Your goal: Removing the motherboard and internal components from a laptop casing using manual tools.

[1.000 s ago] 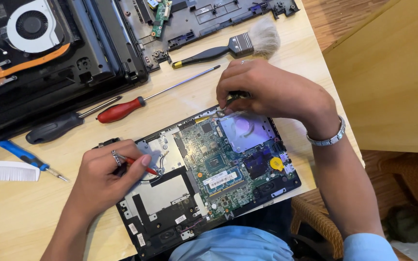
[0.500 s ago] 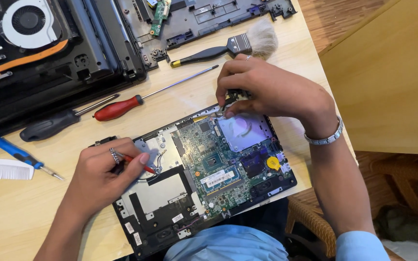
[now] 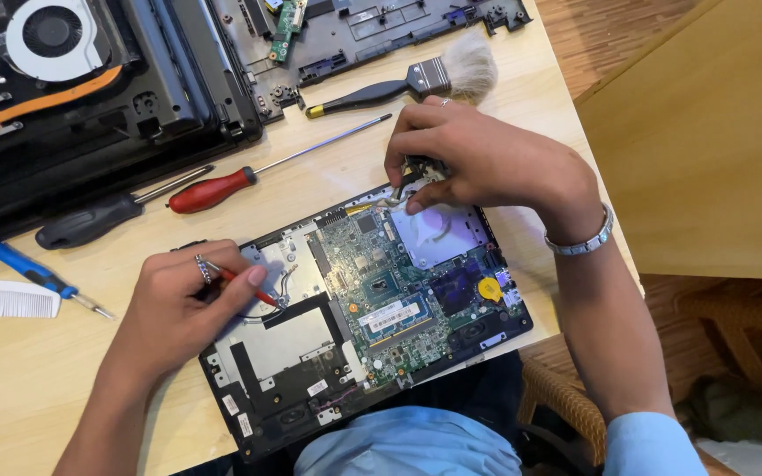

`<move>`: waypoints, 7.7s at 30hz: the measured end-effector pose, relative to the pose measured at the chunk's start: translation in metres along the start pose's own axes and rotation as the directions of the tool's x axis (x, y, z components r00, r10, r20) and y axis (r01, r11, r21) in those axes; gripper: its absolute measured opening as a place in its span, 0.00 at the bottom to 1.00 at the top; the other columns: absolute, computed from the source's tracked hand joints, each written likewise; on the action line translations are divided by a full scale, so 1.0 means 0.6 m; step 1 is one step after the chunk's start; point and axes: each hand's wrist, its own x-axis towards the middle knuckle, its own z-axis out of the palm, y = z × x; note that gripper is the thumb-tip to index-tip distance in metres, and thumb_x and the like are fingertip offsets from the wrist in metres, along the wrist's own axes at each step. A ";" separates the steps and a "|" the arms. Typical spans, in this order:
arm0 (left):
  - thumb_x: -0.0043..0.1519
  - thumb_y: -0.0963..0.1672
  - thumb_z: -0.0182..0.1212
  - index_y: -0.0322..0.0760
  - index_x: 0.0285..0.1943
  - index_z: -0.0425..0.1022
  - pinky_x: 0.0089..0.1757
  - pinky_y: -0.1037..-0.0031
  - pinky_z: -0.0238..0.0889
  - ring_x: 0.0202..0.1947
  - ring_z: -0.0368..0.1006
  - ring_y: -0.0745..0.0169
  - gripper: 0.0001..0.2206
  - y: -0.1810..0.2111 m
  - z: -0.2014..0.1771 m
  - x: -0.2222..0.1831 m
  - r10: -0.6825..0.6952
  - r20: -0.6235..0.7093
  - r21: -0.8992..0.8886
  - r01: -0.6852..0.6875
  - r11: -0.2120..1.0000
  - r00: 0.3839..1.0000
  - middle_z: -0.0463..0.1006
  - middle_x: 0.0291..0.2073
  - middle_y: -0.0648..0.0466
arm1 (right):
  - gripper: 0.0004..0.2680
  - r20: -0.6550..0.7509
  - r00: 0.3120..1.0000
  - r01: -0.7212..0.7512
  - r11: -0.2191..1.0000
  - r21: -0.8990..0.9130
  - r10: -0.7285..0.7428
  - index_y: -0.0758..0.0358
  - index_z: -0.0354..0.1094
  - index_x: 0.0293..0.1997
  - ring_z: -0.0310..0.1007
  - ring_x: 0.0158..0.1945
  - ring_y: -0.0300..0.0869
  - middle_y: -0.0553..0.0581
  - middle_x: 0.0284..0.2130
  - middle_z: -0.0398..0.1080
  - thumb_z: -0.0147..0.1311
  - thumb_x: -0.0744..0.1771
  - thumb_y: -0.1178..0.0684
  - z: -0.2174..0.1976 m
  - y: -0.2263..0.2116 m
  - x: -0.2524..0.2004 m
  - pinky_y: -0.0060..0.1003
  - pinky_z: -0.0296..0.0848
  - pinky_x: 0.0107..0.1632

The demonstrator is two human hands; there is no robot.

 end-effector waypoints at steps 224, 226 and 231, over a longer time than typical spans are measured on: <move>0.71 0.38 0.47 0.30 0.41 0.60 0.29 0.60 0.55 0.27 0.64 0.49 0.05 0.200 0.231 0.138 0.314 0.492 -0.083 -0.315 0.945 0.812 0.65 0.36 0.47 | 0.03 -0.568 0.822 0.237 0.885 0.400 0.036 0.74 0.70 0.36 0.64 0.36 0.50 0.61 0.34 0.71 0.54 0.68 0.63 0.118 -0.098 -0.277 0.40 0.68 0.46; 0.71 0.38 0.47 0.31 0.41 0.60 0.29 0.60 0.55 0.27 0.64 0.50 0.05 0.204 0.229 0.140 0.307 0.497 -0.093 -0.303 0.949 0.811 0.64 0.35 0.47 | 0.03 -0.581 0.813 0.249 0.886 0.391 0.028 0.74 0.70 0.35 0.64 0.35 0.50 0.61 0.34 0.71 0.55 0.67 0.63 0.119 -0.099 -0.274 0.41 0.67 0.46; 0.68 0.36 0.45 0.32 0.44 0.60 0.29 0.59 0.55 0.29 0.64 0.46 0.01 0.208 0.228 0.144 0.249 0.572 -0.010 -0.297 0.955 0.782 0.65 0.38 0.46 | 0.05 -0.614 0.789 0.245 0.905 0.347 0.022 0.75 0.66 0.32 0.62 0.33 0.51 0.62 0.30 0.67 0.57 0.66 0.65 0.129 -0.091 -0.279 0.41 0.66 0.43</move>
